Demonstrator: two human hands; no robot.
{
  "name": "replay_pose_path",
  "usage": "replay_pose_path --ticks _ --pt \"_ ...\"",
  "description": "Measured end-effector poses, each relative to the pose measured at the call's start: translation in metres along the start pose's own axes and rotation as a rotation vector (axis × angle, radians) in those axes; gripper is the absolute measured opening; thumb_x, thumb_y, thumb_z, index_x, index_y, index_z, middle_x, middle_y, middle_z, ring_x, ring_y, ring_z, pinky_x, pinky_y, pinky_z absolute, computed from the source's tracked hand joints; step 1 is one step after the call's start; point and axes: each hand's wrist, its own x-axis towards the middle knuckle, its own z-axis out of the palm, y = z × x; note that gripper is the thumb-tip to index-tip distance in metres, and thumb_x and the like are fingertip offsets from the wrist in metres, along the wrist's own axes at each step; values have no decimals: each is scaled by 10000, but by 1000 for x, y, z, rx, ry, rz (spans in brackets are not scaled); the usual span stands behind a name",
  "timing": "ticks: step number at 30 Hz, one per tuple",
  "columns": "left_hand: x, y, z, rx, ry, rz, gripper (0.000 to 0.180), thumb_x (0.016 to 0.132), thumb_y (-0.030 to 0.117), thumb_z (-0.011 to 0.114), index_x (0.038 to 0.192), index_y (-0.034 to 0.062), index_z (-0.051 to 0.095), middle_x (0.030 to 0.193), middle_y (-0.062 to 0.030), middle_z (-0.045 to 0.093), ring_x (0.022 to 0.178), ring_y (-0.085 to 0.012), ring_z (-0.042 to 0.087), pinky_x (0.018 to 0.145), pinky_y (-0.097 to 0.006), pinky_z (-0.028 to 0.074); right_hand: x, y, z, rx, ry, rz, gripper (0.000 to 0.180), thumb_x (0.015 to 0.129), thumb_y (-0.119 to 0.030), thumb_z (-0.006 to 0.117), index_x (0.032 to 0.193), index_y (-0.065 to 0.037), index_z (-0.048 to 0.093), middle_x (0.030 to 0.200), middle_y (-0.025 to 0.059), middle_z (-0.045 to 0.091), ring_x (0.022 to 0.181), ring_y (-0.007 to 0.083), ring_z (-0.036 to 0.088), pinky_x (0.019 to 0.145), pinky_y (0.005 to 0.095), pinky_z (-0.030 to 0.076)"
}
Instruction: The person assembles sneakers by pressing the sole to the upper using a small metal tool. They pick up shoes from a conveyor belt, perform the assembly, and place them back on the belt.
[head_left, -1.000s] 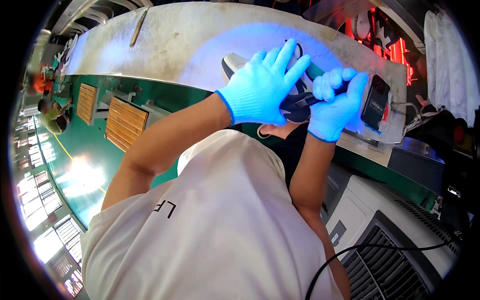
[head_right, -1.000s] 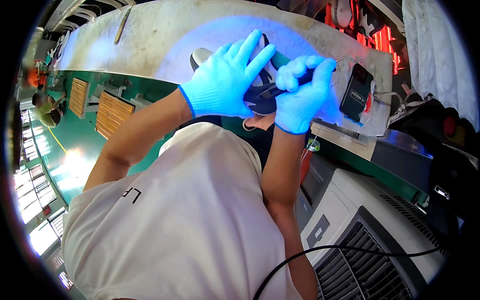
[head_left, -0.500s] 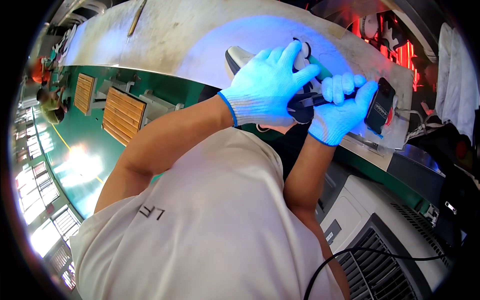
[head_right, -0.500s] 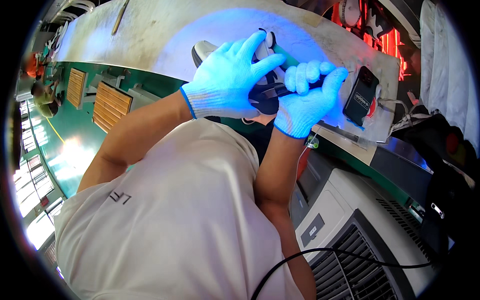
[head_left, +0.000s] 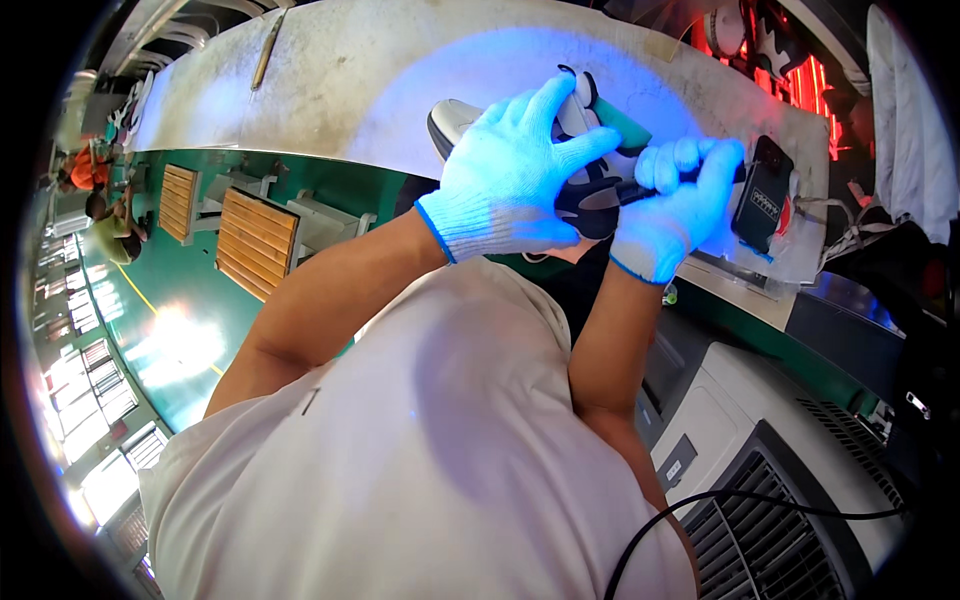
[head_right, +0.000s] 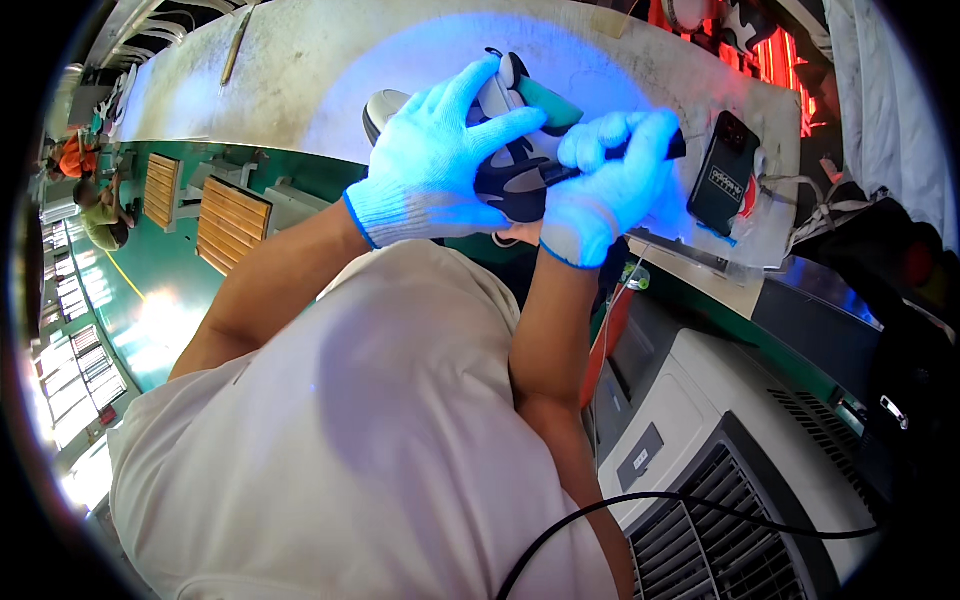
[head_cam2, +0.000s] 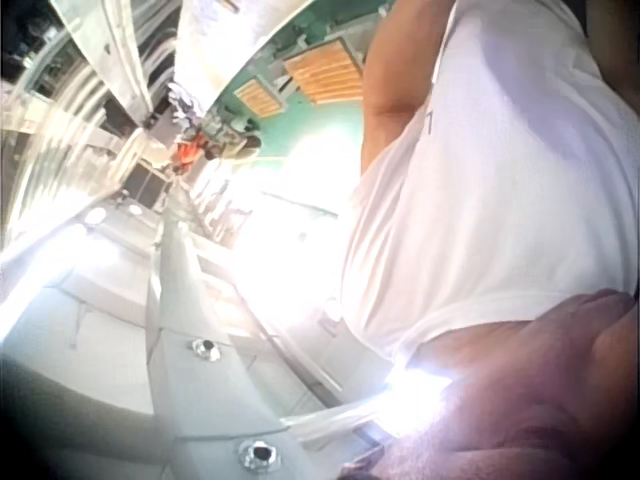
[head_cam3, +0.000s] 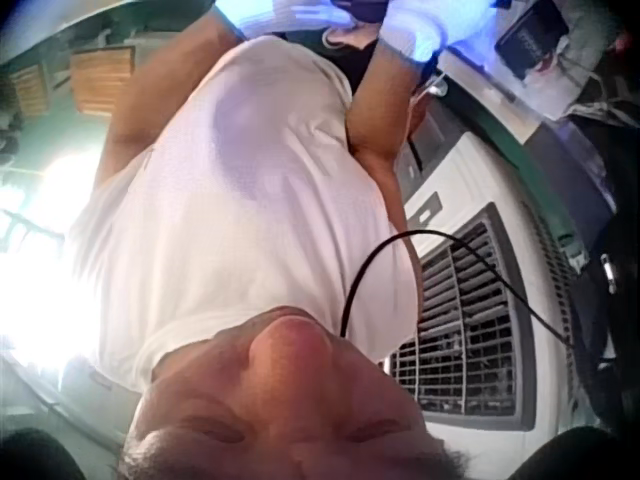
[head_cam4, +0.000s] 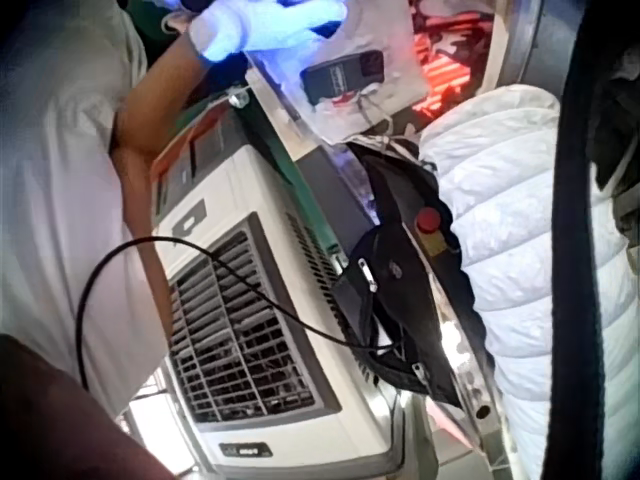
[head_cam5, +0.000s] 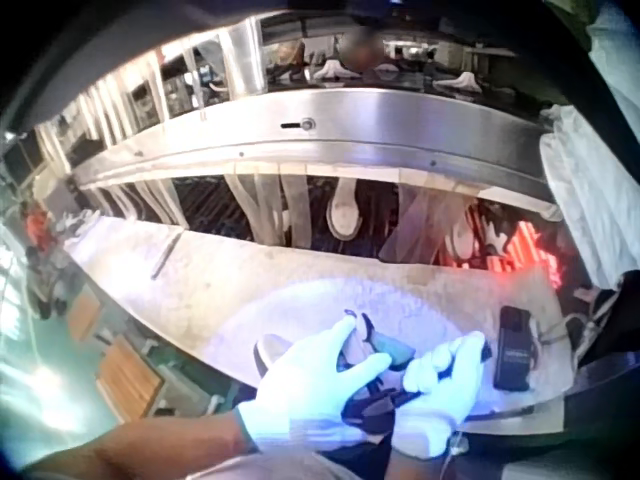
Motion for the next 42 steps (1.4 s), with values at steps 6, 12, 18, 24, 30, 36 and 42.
replay_pose_path --ticks 6,12,18,24,30,36,42 --pt "0 3 -3 65 42 26 1074 597 500 1034 1579 319 640 1675 -294 467 1353 -517 639 1099 -589 575 11 1 29 -141 203 -41 359 1144 -338 666 927 -63 588 707 45 558 537 175 542 506 365 460" --pt "-4 2 -4 56 68 42 1072 574 469 1037 1559 308 647 1667 -292 471 1306 -540 657 1073 -581 593 49 -21 -11 -379 22 207 337 1109 -398 723 965 -106 633 769 29 612 604 151 599 562 348 489" --pt "-11 7 0 53 176 47 1059 597 490 1037 1558 266 652 1652 -325 464 1288 -545 665 1081 -580 579 79 -18 -84 -1722 -116 -738 729 911 -363 911 1469 30 654 1430 291 701 1241 468 718 1089 521 575" --pt "-29 0 17 71 307 115 1024 644 481 1045 1571 297 650 1637 -356 481 1328 -526 668 1055 -581 595 -7 -47 -85 -839 -543 266 765 908 -53 875 1607 27 575 1338 145 752 1166 225 761 998 364 622" --pt "-35 -1 20 64 330 132 1047 637 498 1058 1576 305 638 1621 -343 500 1343 -508 659 1070 -573 590 1 -52 -66 -933 -716 605 550 861 -30 857 1393 33 731 1106 114 812 875 161 743 776 319 600" --pt "-36 -5 38 38 450 131 922 646 418 1024 1497 322 683 1566 -339 523 1358 -502 641 1075 -616 583 23 -55 -34 -999 -912 682 468 855 15 845 1314 37 762 1070 108 817 932 161 741 830 350 621" --pt "-35 -9 42 43 446 140 827 625 336 993 1415 296 749 1556 -337 522 1353 -482 637 1066 -633 589 6 -40 -42 -734 -848 684 742 799 7 933 1488 -26 659 1338 104 782 1189 182 747 1044 376 633"
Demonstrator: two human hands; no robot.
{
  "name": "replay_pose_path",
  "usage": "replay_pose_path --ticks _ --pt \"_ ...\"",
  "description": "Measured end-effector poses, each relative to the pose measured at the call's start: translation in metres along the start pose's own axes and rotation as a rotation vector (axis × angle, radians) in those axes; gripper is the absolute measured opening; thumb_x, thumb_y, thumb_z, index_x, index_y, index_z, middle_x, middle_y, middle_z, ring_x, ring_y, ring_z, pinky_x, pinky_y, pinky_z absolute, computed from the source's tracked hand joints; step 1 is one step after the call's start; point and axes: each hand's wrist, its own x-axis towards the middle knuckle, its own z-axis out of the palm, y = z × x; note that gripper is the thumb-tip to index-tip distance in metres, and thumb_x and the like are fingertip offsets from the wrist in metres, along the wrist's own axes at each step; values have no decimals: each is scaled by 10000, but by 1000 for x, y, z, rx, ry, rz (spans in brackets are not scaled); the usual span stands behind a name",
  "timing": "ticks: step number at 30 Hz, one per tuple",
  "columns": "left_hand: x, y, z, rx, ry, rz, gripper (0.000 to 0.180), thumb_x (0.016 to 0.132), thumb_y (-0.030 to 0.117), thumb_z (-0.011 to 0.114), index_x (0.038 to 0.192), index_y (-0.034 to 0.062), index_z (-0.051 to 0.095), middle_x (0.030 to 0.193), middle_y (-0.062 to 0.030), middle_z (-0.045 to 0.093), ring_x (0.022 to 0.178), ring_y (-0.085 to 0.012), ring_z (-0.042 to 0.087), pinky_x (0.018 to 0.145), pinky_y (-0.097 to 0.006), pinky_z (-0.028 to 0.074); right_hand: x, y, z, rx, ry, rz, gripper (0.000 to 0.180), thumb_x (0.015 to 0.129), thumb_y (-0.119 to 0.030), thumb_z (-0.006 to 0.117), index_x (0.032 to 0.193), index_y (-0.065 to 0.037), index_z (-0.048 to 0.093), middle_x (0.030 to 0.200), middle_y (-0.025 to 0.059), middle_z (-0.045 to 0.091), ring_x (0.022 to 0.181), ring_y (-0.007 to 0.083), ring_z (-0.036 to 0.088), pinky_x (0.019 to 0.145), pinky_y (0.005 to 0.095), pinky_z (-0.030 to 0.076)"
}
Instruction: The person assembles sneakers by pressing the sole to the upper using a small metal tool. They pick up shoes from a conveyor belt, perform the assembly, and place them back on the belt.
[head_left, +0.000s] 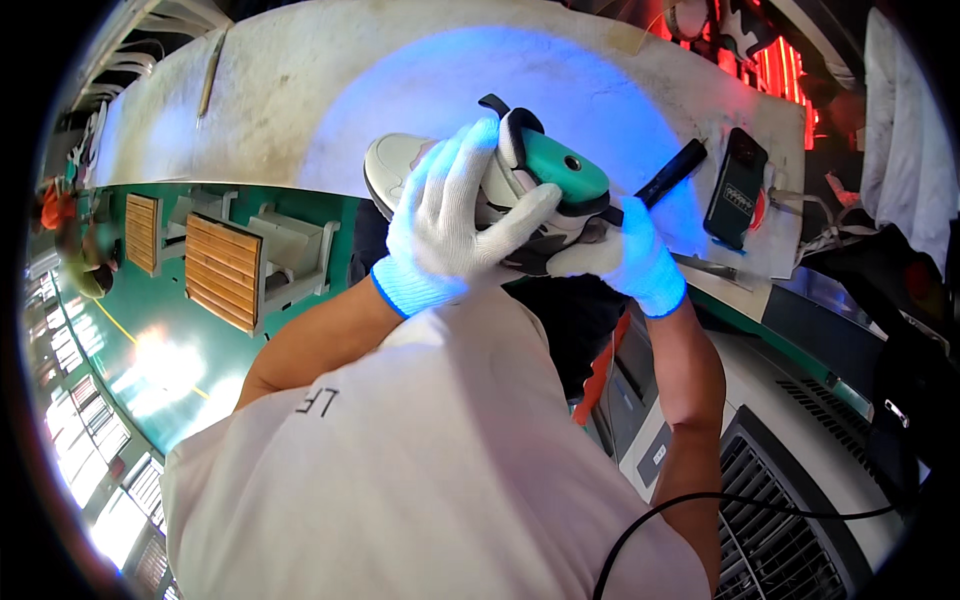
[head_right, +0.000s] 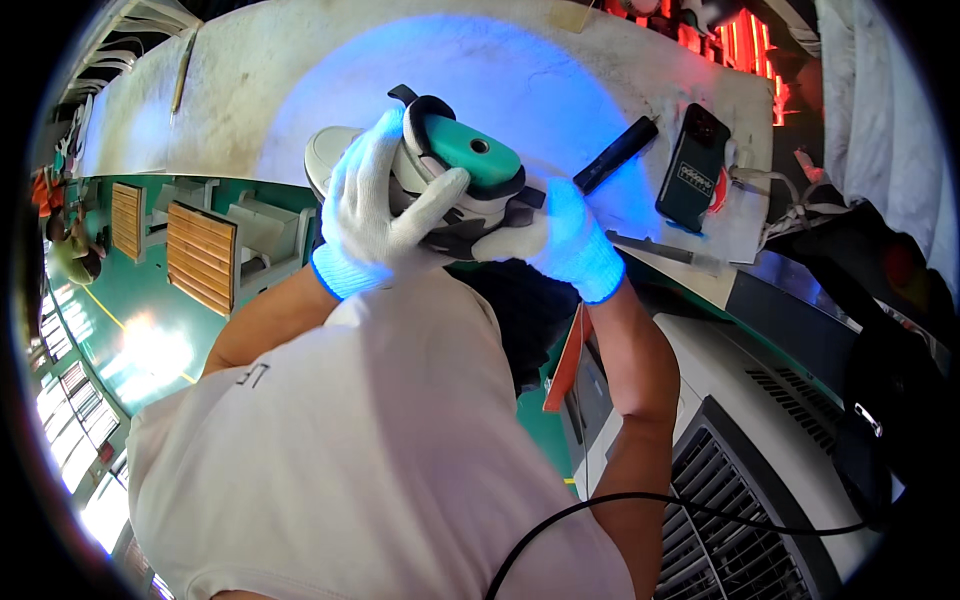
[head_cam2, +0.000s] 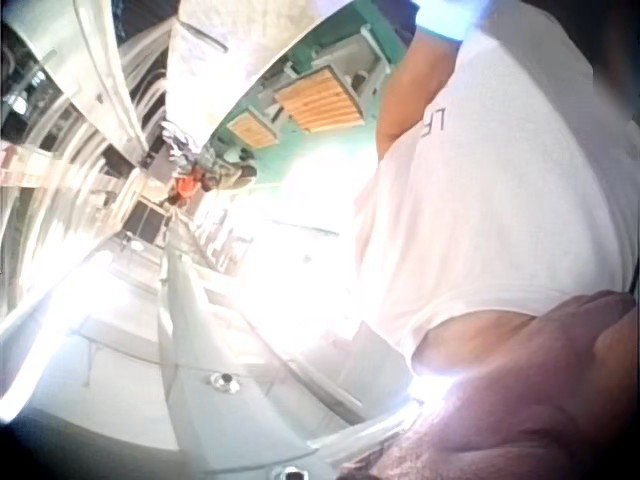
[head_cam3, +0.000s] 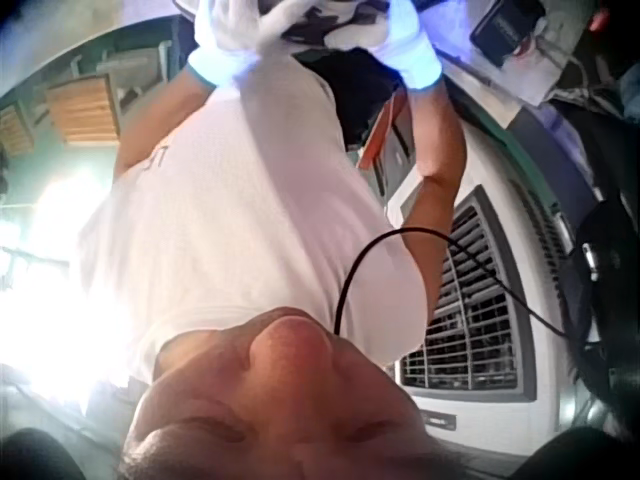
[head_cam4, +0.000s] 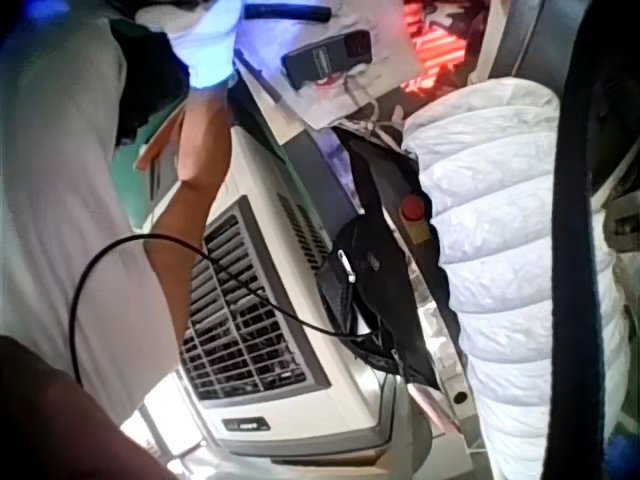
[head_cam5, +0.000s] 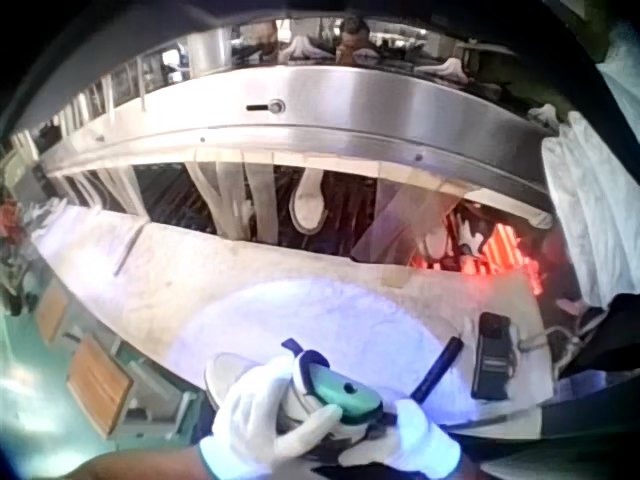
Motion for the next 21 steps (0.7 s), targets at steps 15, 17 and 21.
replay_pose_path --ticks 15,17,21 --pt "-16 -43 -12 -68 -9 126 859 619 398 1042 1400 229 727 1507 -409 568 1268 -573 663 1023 -603 584 10 55 104 -601 668 -319 739 793 -242 975 1439 -15 699 1358 215 779 1184 331 784 997 438 609" --pt "-15 -53 -25 -117 -47 131 1041 573 489 1081 1472 186 654 1563 -427 531 1294 -600 646 1070 -635 562 11 57 91 -67 400 -377 734 841 -179 933 1504 -14 664 1392 204 765 1167 271 777 990 426 611" --pt "-1 -45 -43 -245 -182 -25 1290 507 406 1127 1570 12 512 1584 -337 562 1292 -563 667 1040 -577 603 -2 51 48 20 137 -137 707 950 16 776 1631 -12 591 1158 78 779 828 68 613 669 269 510"
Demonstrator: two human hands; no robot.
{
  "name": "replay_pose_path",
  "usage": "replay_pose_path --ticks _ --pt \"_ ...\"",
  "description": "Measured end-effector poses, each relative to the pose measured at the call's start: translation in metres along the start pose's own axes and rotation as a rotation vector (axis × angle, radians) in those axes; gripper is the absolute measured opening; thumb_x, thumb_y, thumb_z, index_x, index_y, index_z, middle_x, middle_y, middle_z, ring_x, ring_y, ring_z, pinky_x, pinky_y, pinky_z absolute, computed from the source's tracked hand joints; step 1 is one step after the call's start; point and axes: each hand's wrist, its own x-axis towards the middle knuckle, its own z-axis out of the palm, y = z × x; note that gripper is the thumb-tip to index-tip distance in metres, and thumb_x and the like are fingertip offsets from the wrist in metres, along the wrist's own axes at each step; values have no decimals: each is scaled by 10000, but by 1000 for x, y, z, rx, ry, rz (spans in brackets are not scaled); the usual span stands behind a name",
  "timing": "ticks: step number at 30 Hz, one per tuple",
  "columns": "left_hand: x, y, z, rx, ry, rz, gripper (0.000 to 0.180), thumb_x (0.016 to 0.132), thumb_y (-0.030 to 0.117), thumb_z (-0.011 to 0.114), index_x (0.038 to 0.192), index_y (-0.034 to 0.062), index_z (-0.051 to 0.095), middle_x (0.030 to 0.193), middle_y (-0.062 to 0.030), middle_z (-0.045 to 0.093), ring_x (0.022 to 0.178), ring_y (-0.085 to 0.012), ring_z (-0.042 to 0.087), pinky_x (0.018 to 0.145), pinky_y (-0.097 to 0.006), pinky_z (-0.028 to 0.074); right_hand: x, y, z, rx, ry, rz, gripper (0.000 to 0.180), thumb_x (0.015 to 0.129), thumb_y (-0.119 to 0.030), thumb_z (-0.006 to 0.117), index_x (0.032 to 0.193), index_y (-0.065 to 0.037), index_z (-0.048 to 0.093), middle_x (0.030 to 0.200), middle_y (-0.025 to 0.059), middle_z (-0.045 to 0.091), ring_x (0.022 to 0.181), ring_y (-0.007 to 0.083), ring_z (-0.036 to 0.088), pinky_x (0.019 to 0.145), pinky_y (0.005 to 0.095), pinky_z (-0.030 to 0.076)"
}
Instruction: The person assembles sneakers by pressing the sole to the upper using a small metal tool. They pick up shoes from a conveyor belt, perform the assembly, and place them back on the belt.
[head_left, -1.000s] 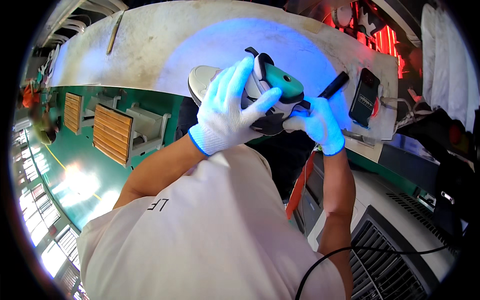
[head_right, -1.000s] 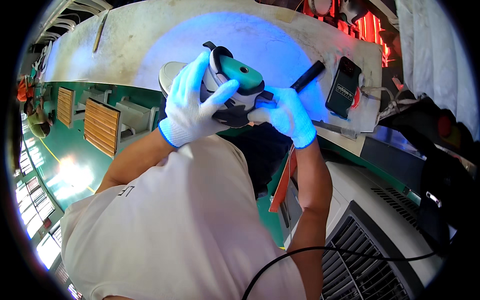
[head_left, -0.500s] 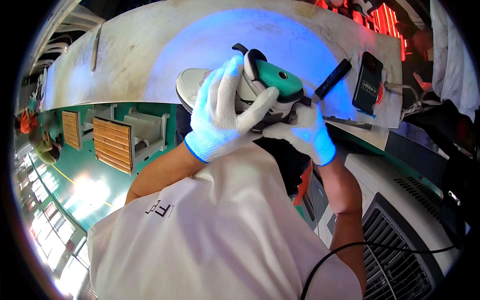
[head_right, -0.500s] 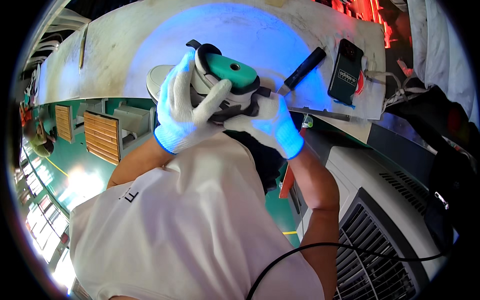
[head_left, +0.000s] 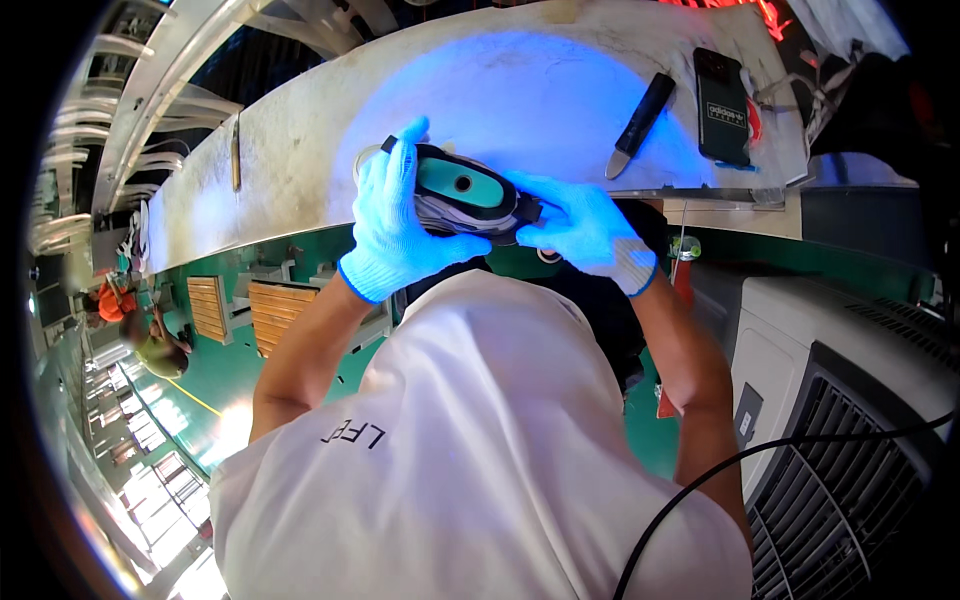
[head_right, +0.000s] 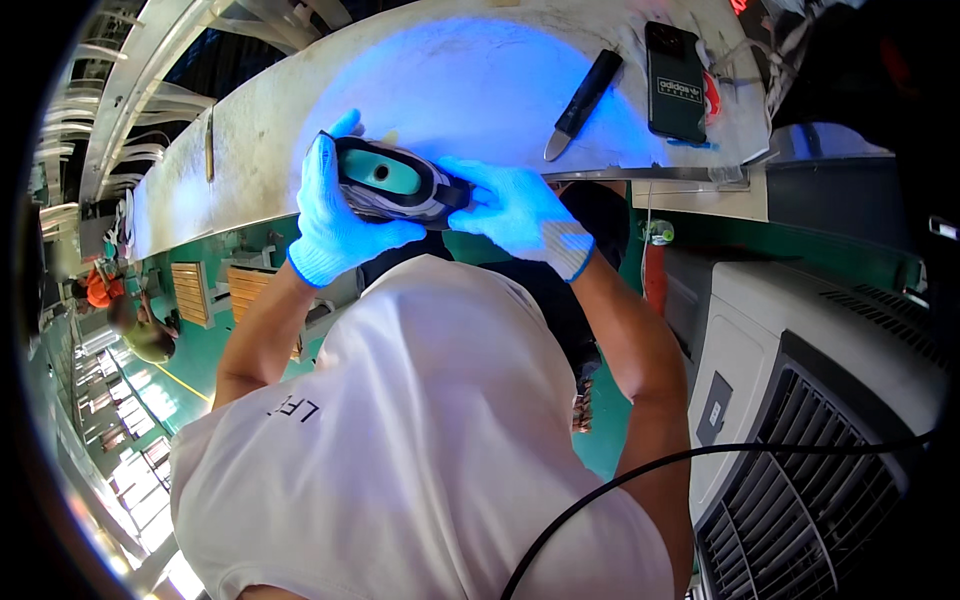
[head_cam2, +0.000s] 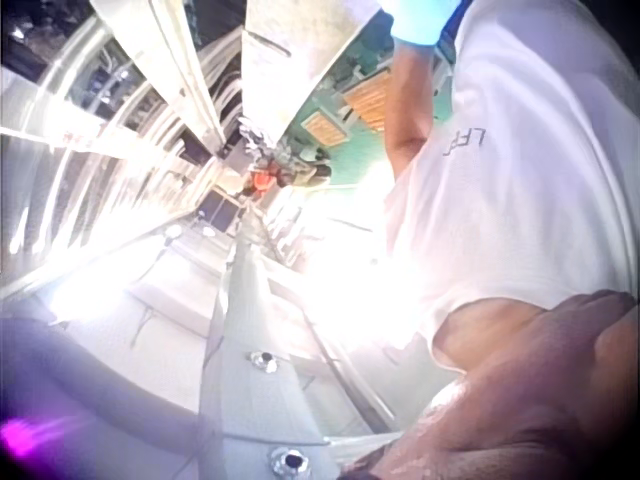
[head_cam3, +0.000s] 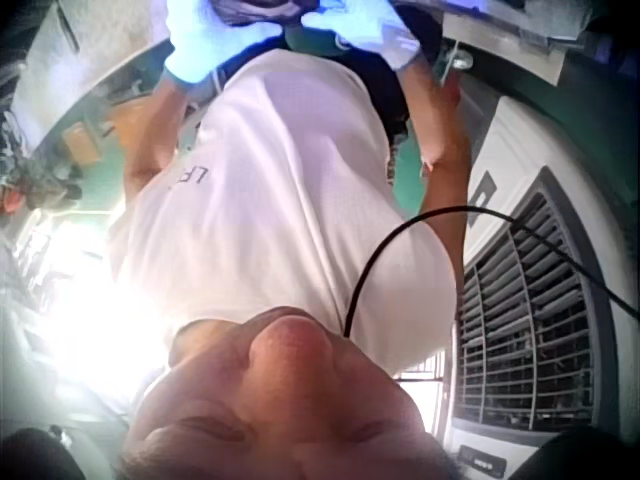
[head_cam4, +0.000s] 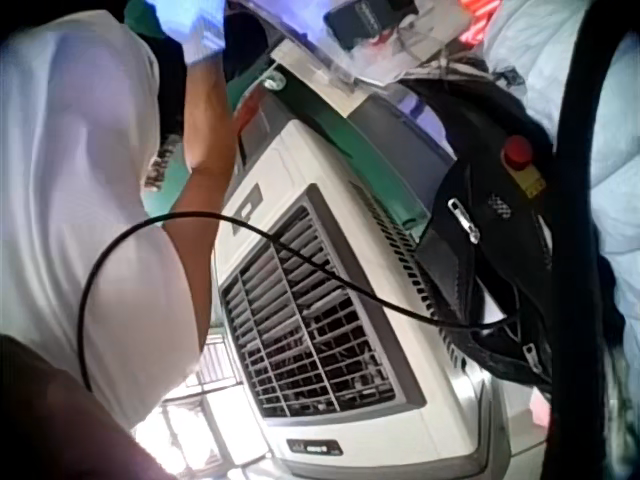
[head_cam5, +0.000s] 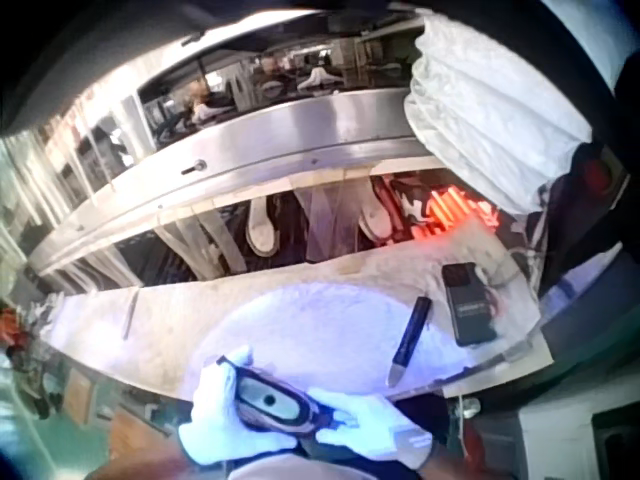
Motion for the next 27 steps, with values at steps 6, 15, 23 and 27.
replay_pose_path --ticks 6,15,23,27 --pt "-18 -17 22 -159 103 152 1303 573 295 1128 1640 49 421 1482 -288 607 1233 -482 670 1006 -582 594 2 13 7 -294 137 -146 654 925 -37 886 1537 16 663 1171 142 825 903 94 719 781 314 615" --pt "-32 -21 18 -944 -278 -394 661 859 272 923 1390 60 592 1337 -247 671 1208 -416 708 1010 -538 601 -30 56 49 -768 619 -561 417 863 -141 933 1246 -34 805 1435 152 755 1054 319 809 828 402 675" --pt "-80 -56 36 -1074 -189 -462 531 926 428 835 1336 121 694 1433 -194 679 1287 -391 683 1160 -565 477 -27 50 42 -606 493 -421 511 828 -145 943 1289 -5 776 1491 187 724 1136 365 795 911 430 676" --pt "-64 -79 -6 -212 -554 55 623 926 452 787 1456 153 653 1539 -149 623 1344 -303 627 1179 -525 437 -25 40 37 -575 430 -359 543 824 -99 932 1323 15 754 1532 216 688 1257 398 761 1020 447 661"
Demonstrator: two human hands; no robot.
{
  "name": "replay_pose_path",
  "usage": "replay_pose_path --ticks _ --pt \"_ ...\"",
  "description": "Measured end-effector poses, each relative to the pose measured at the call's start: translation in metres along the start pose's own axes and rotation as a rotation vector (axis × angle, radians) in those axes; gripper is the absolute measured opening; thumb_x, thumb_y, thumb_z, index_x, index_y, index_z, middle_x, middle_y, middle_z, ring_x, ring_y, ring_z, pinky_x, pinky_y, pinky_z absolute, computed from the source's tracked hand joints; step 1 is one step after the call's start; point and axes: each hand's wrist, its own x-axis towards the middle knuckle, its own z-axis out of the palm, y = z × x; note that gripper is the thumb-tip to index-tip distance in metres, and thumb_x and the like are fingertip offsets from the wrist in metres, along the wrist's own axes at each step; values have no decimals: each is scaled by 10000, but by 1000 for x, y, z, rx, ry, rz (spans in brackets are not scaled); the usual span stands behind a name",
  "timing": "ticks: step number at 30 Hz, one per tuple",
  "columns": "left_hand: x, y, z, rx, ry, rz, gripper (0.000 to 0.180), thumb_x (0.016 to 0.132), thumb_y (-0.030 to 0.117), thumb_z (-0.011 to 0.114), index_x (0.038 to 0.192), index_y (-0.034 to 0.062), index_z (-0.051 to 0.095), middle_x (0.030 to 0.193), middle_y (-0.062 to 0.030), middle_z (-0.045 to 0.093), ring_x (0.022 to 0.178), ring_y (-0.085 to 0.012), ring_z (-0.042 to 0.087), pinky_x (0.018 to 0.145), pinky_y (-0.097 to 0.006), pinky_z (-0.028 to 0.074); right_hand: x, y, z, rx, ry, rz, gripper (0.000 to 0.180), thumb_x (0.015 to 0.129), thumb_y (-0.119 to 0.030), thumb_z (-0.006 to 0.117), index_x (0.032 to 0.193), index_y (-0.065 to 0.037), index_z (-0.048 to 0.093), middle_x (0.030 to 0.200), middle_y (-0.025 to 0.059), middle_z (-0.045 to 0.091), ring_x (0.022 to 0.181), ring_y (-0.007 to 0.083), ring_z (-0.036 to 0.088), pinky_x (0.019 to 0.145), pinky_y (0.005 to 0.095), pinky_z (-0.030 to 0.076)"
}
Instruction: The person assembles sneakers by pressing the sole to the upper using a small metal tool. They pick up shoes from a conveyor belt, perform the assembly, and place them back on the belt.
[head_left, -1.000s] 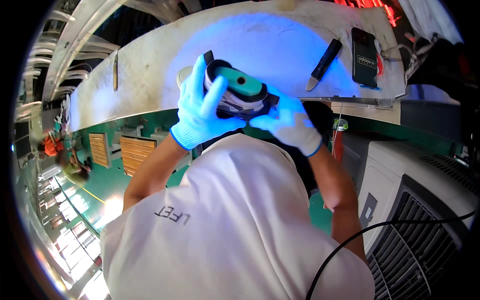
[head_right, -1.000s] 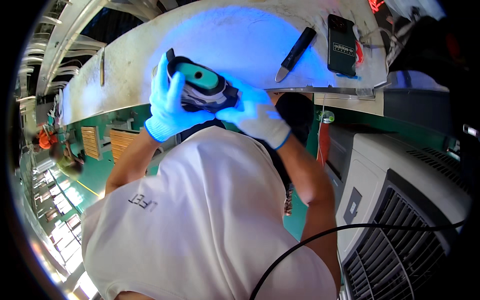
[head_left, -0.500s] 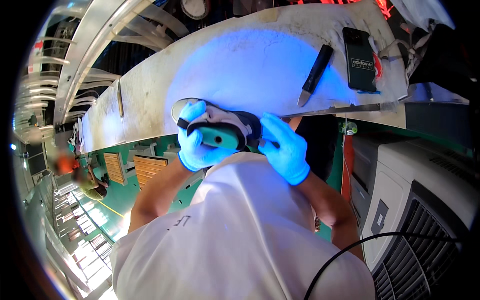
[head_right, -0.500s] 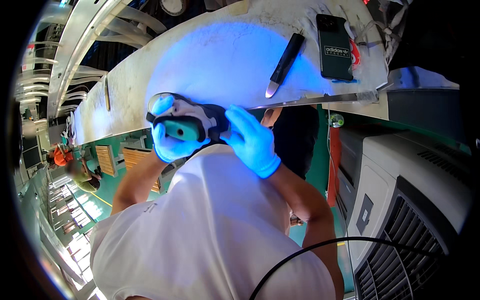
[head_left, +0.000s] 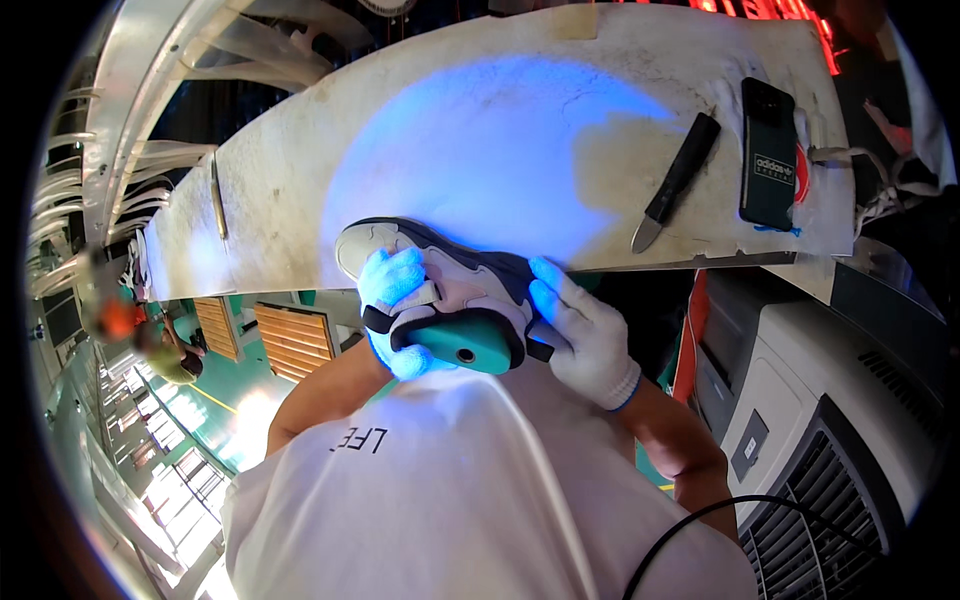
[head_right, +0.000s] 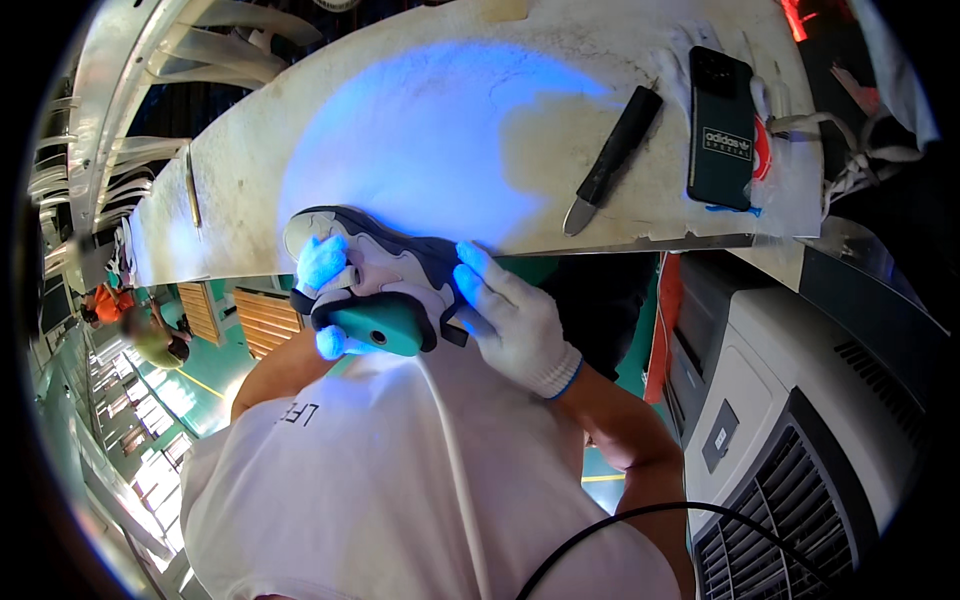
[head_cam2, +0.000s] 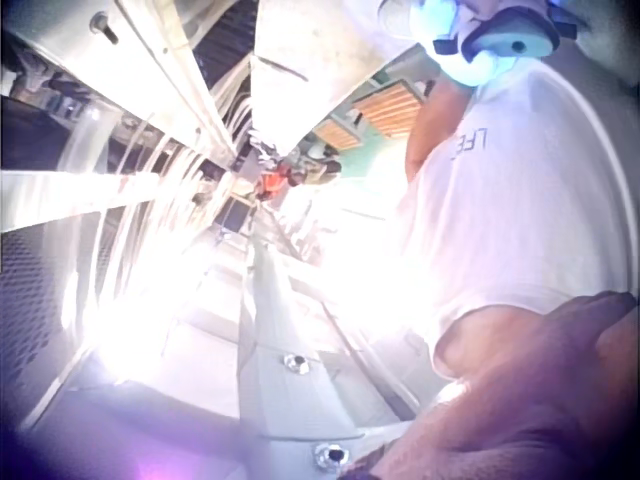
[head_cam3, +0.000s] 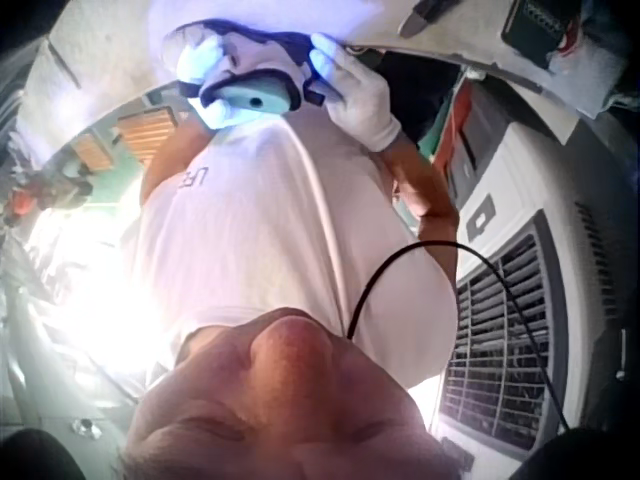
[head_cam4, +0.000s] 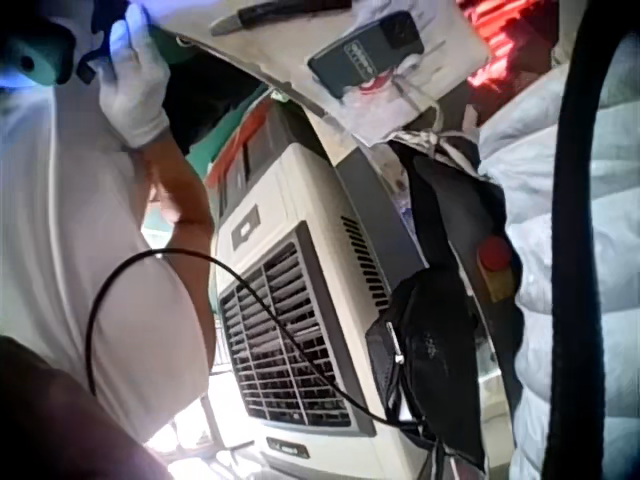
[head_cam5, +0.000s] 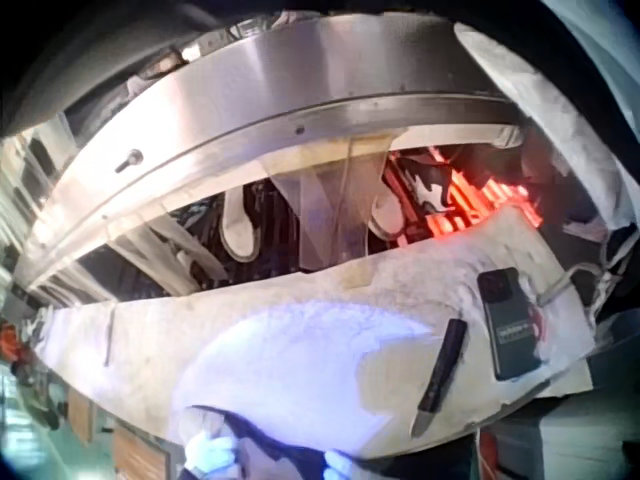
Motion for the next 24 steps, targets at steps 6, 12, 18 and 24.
replay_pose_path --ticks 6,12,18,24 --pt "29 4 17 -104 278 143 568 787 395 919 1276 191 715 1454 -131 639 1113 -335 677 991 -535 499 46 2 -23 209 -335 8 772 872 -64 857 1590 -23 577 1626 281 568 1407 477 637 1144 479 564" --pt "101 85 4 262 750 -243 1027 618 333 1079 1479 14 619 1252 -232 696 1062 -452 670 915 -538 555 102 -44 -66 -49 -282 245 713 909 -201 883 1546 -21 621 1536 311 634 1421 466 631 1164 506 541" --pt "137 85 -49 97 675 -426 1189 719 308 1019 1710 34 421 1449 -284 649 1296 -480 683 1056 -535 586 118 63 -62 -903 488 96 669 998 -329 816 1561 -29 613 1466 284 678 1319 485 658 1119 569 533" --pt "116 41 -93 271 297 -370 1158 741 494 996 1686 69 480 1535 -253 654 1313 -446 706 1083 -513 592 125 42 -62 -870 432 284 823 960 -227 829 1668 -26 459 1591 332 551 1381 526 596 1128 583 518"
